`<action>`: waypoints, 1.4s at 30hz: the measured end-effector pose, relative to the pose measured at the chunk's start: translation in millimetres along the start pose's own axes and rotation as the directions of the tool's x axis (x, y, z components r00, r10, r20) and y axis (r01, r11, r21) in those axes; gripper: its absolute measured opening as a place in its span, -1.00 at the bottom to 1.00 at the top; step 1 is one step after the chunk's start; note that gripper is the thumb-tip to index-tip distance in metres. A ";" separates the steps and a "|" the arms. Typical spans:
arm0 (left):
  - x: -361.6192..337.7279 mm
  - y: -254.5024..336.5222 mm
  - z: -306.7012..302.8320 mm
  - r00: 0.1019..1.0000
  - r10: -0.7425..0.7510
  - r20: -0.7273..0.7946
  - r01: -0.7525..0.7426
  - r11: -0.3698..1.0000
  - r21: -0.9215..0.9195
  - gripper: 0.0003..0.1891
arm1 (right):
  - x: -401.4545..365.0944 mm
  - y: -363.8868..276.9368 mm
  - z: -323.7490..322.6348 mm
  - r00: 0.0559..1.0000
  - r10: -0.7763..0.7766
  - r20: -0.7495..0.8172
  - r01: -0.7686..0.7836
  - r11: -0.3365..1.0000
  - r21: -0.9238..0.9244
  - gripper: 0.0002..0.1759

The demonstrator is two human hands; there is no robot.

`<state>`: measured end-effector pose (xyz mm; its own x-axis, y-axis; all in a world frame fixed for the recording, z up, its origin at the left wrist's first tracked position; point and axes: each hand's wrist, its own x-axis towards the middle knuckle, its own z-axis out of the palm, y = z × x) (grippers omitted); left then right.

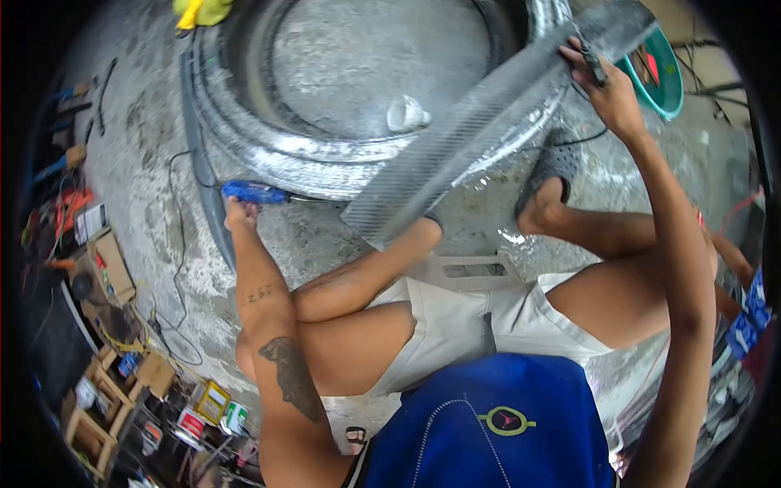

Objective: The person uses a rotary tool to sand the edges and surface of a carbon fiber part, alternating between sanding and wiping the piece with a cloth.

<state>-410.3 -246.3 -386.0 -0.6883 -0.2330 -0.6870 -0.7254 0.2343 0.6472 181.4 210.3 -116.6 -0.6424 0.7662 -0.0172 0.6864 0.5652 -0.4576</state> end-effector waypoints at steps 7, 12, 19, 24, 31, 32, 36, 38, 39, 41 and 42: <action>22.3 -15.0 -12.8 0.972 -0.194 0.133 0.223 0.939 -0.260 -0.83 | -1.7 -2.8 6.1 1.000 -0.006 -0.008 0.006 1.000 -0.003 -0.38; 13.2 -5.1 1.2 0.964 -0.243 0.103 0.263 0.920 -0.290 -0.84 | -2.2 -30.1 -2.4 0.998 -0.049 -0.028 0.046 0.995 -0.086 -0.62; 28.8 -3.8 6.0 0.954 -0.254 0.160 0.287 0.928 -0.238 -0.79 | -3.7 -25.4 -0.1 0.999 -0.041 -0.032 0.041 0.999 -0.006 -0.51; 30.4 2.0 14.6 0.986 -0.143 0.083 0.150 0.986 -0.078 -0.75 | -4.5 -13.5 6.2 0.982 -0.185 -0.036 0.183 0.982 -0.040 -0.48; -8.3 11.7 24.3 0.970 0.116 0.212 -0.156 0.971 0.184 -0.71 | -5.5 -6.1 13.9 0.982 -0.154 -0.109 0.149 0.988 -0.048 -0.51; -7.2 11.4 24.2 0.970 0.119 0.213 -0.159 0.970 0.185 -0.71 | -4.9 -5.7 14.3 0.982 -0.152 -0.112 0.148 0.988 -0.047 -0.51; -22.1 17.6 31.7 0.992 0.052 0.119 -0.071 0.985 0.157 -0.73 | -4.1 -2.1 16.3 0.977 -0.175 -0.121 0.169 0.984 -0.055 -0.46; -25.2 22.8 33.2 0.992 0.038 0.122 -0.057 0.986 0.158 -0.75 | -4.3 -3.0 18.5 0.976 -0.170 -0.136 0.167 0.985 -0.033 -0.44; -19.6 26.7 34.1 0.992 0.023 0.120 -0.045 0.983 0.180 -0.76 | -3.5 -2.8 20.0 0.975 -0.168 -0.143 0.166 0.986 -0.027 -0.44; -9.6 26.9 34.2 0.994 0.018 0.106 -0.038 0.980 0.194 -0.78 | -3.4 -2.3 20.3 0.976 -0.163 -0.144 0.161 0.987 -0.025 -0.44; -9.2 26.9 35.9 0.994 0.013 0.107 -0.034 0.980 0.198 -0.78 | -3.3 -2.5 20.5 0.977 -0.161 -0.142 0.157 0.987 -0.043 -0.45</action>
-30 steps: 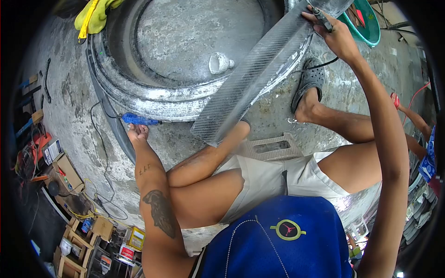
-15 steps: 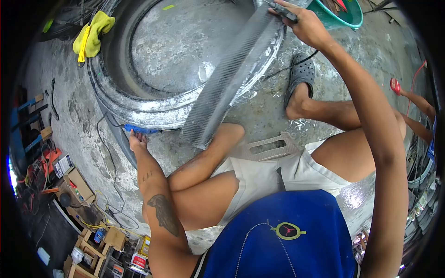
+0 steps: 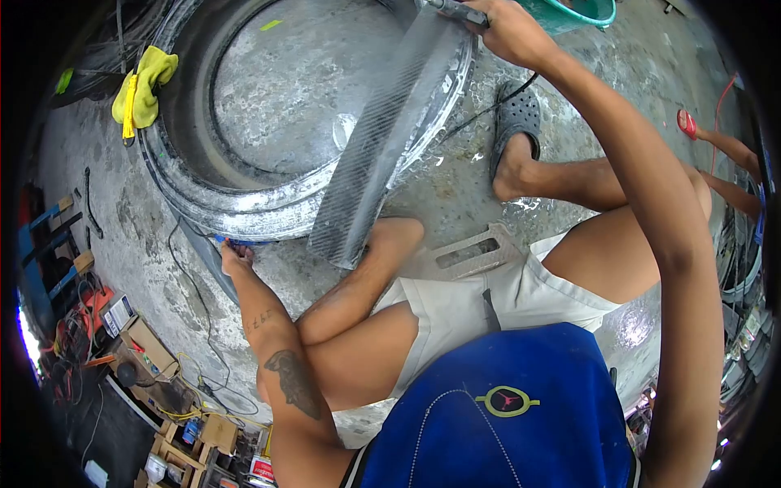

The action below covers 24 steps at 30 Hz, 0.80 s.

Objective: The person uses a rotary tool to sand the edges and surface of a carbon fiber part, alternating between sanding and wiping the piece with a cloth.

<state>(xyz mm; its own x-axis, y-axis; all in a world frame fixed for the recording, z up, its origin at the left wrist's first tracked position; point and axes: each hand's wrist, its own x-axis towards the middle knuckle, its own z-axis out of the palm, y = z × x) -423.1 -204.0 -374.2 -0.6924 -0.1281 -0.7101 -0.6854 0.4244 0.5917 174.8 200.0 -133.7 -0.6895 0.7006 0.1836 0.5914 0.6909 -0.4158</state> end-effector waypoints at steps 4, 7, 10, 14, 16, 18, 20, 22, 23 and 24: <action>-13.1 2.5 7.2 0.994 0.064 -0.089 -0.062 0.998 0.022 -0.71 | 0.3 -3.8 2.5 1.000 0.026 -0.018 -0.026 0.999 -0.027 -0.49; -22.9 -1.5 13.6 0.980 0.186 -0.074 -0.190 0.981 -0.040 -0.70 | -0.3 -11.4 -1.9 1.000 0.001 -0.023 -0.003 0.996 -0.093 -0.55; -20.8 -1.0 21.5 0.976 0.214 -0.036 -0.215 0.977 -0.013 -0.69 | -25.3 -68.7 -13.1 0.965 0.171 -0.199 -0.155 0.984 0.094 -0.59; -33.0 0.7 23.3 0.973 0.223 -0.055 -0.224 0.975 -0.005 -0.69 | -79.4 -104.1 -7.5 0.945 0.323 -0.042 -0.317 0.941 0.117 -0.34; -30.1 0.8 26.7 0.971 0.232 -0.060 -0.234 0.971 -0.038 -0.68 | -103.3 -121.3 -3.5 0.933 0.358 0.040 -0.359 0.913 0.192 -0.33; -20.3 -1.2 23.9 0.973 0.226 -0.039 -0.227 0.974 -0.017 -0.68 | -121.4 -131.0 2.1 0.910 0.394 0.131 -0.415 0.870 0.267 -0.32; -13.4 0.1 18.6 0.971 0.239 -0.005 -0.239 0.971 0.004 -0.65 | -131.8 -134.9 8.2 0.939 0.282 0.198 -0.336 0.881 0.335 -0.37; -24.6 7.5 14.0 0.976 0.206 -0.070 -0.201 0.977 0.076 -0.60 | -137.0 -136.2 14.8 0.947 0.243 0.211 -0.306 0.883 0.356 -0.45; -30.4 15.5 11.6 0.970 0.216 -0.114 -0.201 0.971 0.129 -0.53 | -140.5 -139.1 14.2 0.948 0.202 0.245 -0.278 0.902 0.332 -0.50; -33.6 26.1 8.1 0.966 0.227 -0.121 -0.212 0.970 0.123 -0.53 | -141.6 -141.9 13.4 0.947 0.158 0.278 -0.244 0.919 0.309 -0.55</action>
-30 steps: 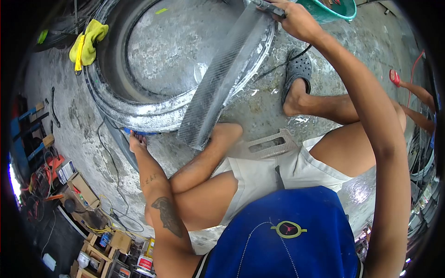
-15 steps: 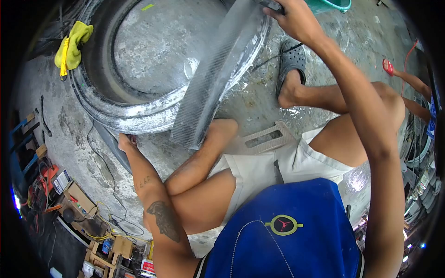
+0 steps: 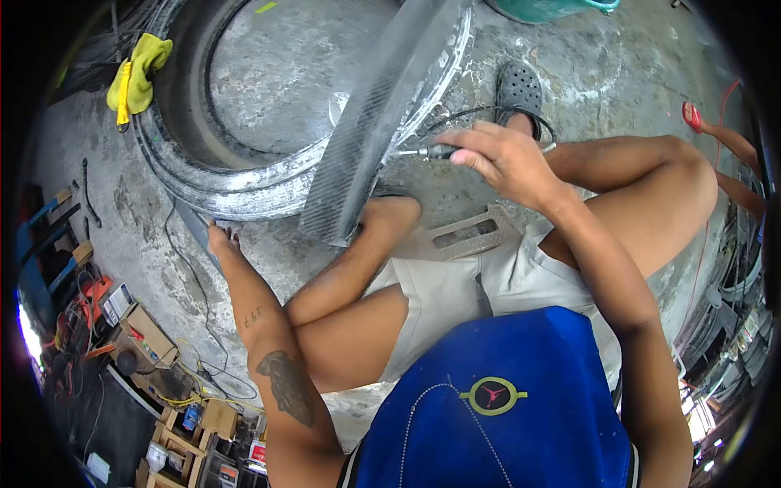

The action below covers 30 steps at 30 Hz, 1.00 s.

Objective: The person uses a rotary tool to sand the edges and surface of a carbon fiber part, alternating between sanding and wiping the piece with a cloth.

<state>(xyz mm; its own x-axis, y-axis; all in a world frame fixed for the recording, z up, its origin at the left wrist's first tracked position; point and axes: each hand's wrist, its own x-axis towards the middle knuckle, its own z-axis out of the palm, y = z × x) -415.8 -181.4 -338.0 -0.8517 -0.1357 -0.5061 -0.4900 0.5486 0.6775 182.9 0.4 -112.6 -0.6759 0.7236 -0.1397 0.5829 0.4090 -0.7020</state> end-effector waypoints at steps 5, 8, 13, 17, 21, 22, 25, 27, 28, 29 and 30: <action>6.2 76.3 -41.0 0.856 0.434 -0.280 -0.405 0.901 0.159 -0.53 | -4.4 10.5 6.2 0.999 -0.048 -0.026 0.049 0.996 0.078 -0.62; -137.5 121.0 -40.3 0.658 0.711 -0.249 -0.736 0.677 -0.010 -0.63 | -7.6 10.2 2.7 0.999 -0.035 -0.034 0.038 0.994 0.102 -0.65; -332.5 96.3 -31.8 0.137 0.753 0.643 -0.980 0.197 -0.022 -0.61 | 1.5 9.1 2.7 0.989 0.048 -0.140 -0.019 0.980 0.200 -0.68; -407.8 47.7 5.3 -0.131 0.529 0.838 -0.991 -0.093 -0.096 -0.20 | 7.4 7.1 10.3 0.993 0.064 -0.103 -0.040 0.974 0.221 -0.67; -398.7 27.7 27.5 -0.150 0.544 0.825 -0.973 -0.230 -0.025 -0.12 | 6.2 8.9 12.6 0.993 0.074 -0.091 -0.052 0.974 0.223 -0.67; -396.7 28.0 31.6 -0.164 0.562 0.810 -0.978 -0.197 -0.061 -0.13 | 7.0 10.2 13.8 0.990 0.062 -0.128 -0.030 0.970 0.241 -0.67; -399.9 35.5 41.7 -0.153 0.575 0.804 -0.986 -0.142 -0.087 -0.16 | 13.0 1.8 9.5 0.984 0.069 -0.166 -0.013 0.949 0.316 -0.67; -407.8 39.1 53.7 -0.124 0.596 0.794 -0.992 -0.091 -0.086 -0.17 | 18.0 -9.0 -0.5 0.977 0.145 -0.158 -0.079 0.927 0.366 -0.67; -410.4 40.2 59.7 -0.109 0.608 0.787 -0.994 -0.055 -0.095 -0.17 | 18.3 -7.8 1.9 0.979 0.141 -0.147 -0.079 0.928 0.364 -0.67; -410.1 41.0 64.6 -0.093 0.618 0.780 -0.994 -0.011 -0.110 -0.20 | 18.0 -5.4 4.3 0.977 0.151 -0.150 -0.091 0.932 0.350 -0.67; -410.0 41.1 64.9 -0.090 0.621 0.778 -0.994 -0.008 -0.108 -0.20 | 19.1 -3.3 6.2 0.974 0.161 -0.158 -0.100 0.937 0.334 -0.66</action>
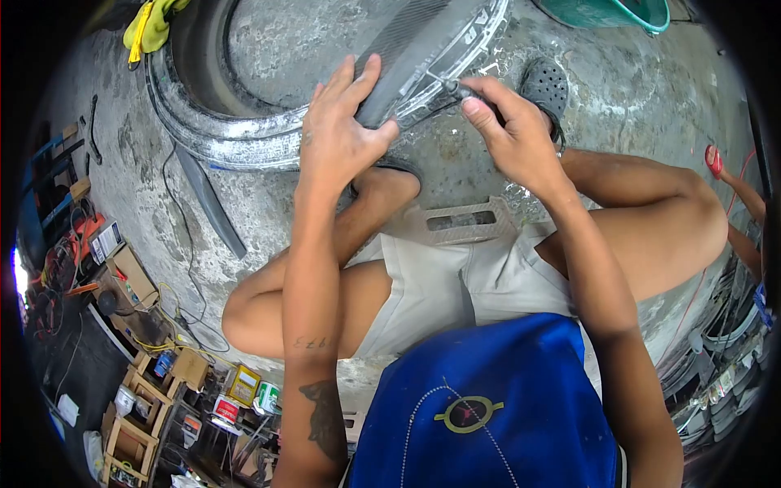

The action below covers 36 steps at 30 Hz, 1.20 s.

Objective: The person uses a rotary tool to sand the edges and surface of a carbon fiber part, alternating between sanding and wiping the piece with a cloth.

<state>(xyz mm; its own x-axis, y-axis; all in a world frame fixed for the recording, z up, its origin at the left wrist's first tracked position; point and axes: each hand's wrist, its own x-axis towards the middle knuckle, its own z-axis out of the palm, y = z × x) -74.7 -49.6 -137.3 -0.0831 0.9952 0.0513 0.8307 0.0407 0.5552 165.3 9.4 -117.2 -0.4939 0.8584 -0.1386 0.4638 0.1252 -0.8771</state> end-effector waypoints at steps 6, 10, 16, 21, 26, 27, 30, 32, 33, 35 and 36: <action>1.0 0.2 10.1 1.000 0.013 -0.021 -0.014 0.999 -0.043 -0.22 | -9.7 11.1 24.8 0.978 0.198 0.062 -0.204 0.973 0.111 -0.64; -1.5 -0.9 17.8 0.999 0.032 -0.017 -0.029 0.985 0.169 -0.12 | -14.9 16.3 42.1 0.999 0.054 0.002 -0.054 0.988 0.148 -0.63; -0.7 14.0 6.3 1.000 0.002 0.030 -0.009 0.971 0.238 -0.07 | -14.4 19.9 46.6 0.998 0.031 -0.057 -0.023 0.991 0.131 -0.58; -3.0 25.2 -0.4 0.994 -0.058 0.096 0.037 0.977 0.211 0.16 | -13.3 29.3 50.8 0.997 0.021 -0.080 -0.011 0.992 0.124 -0.58; 1.2 13.4 -9.3 0.991 0.030 0.129 -0.032 0.999 0.014 0.06 | -12.9 33.6 56.9 0.991 -0.032 -0.132 0.048 0.991 0.121 -0.58; 0.9 11.7 -10.1 0.991 0.036 0.127 -0.034 0.999 -0.020 0.03 | -12.8 31.7 56.0 0.993 -0.022 -0.118 0.036 0.992 0.118 -0.58; 0.7 8.9 -12.4 0.992 0.039 0.124 -0.030 0.997 -0.073 -0.01 | -11.4 28.9 57.7 0.994 -0.024 -0.111 0.035 0.994 0.103 -0.58; 1.6 7.0 -13.1 0.991 0.026 0.134 -0.016 0.997 -0.077 -0.02 | -12.8 26.0 56.1 0.993 -0.031 -0.113 0.041 0.995 0.093 -0.58; 2.0 6.7 -13.6 0.989 0.015 0.144 -0.004 0.997 -0.079 -0.02 | -12.8 19.8 52.0 0.997 0.055 -0.056 -0.050 0.994 0.094 -0.58; 3.1 9.0 -14.7 0.989 -0.002 0.147 0.013 0.997 -0.071 -0.02 | -12.7 17.5 51.5 0.990 0.139 0.003 -0.139 0.986 0.090 -0.58; 3.6 10.3 -15.1 0.988 -0.017 0.151 0.027 0.998 -0.062 -0.01 | -12.4 18.9 53.9 0.993 0.111 -0.031 -0.106 0.987 0.123 -0.57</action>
<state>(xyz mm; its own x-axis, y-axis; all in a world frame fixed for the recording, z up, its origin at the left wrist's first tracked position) -74.7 -47.0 -118.8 -0.0130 0.9964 -0.0843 0.7925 0.0616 0.6068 140.5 -25.7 -156.9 -0.4160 0.8822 -0.2206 0.4196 -0.0290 -0.9072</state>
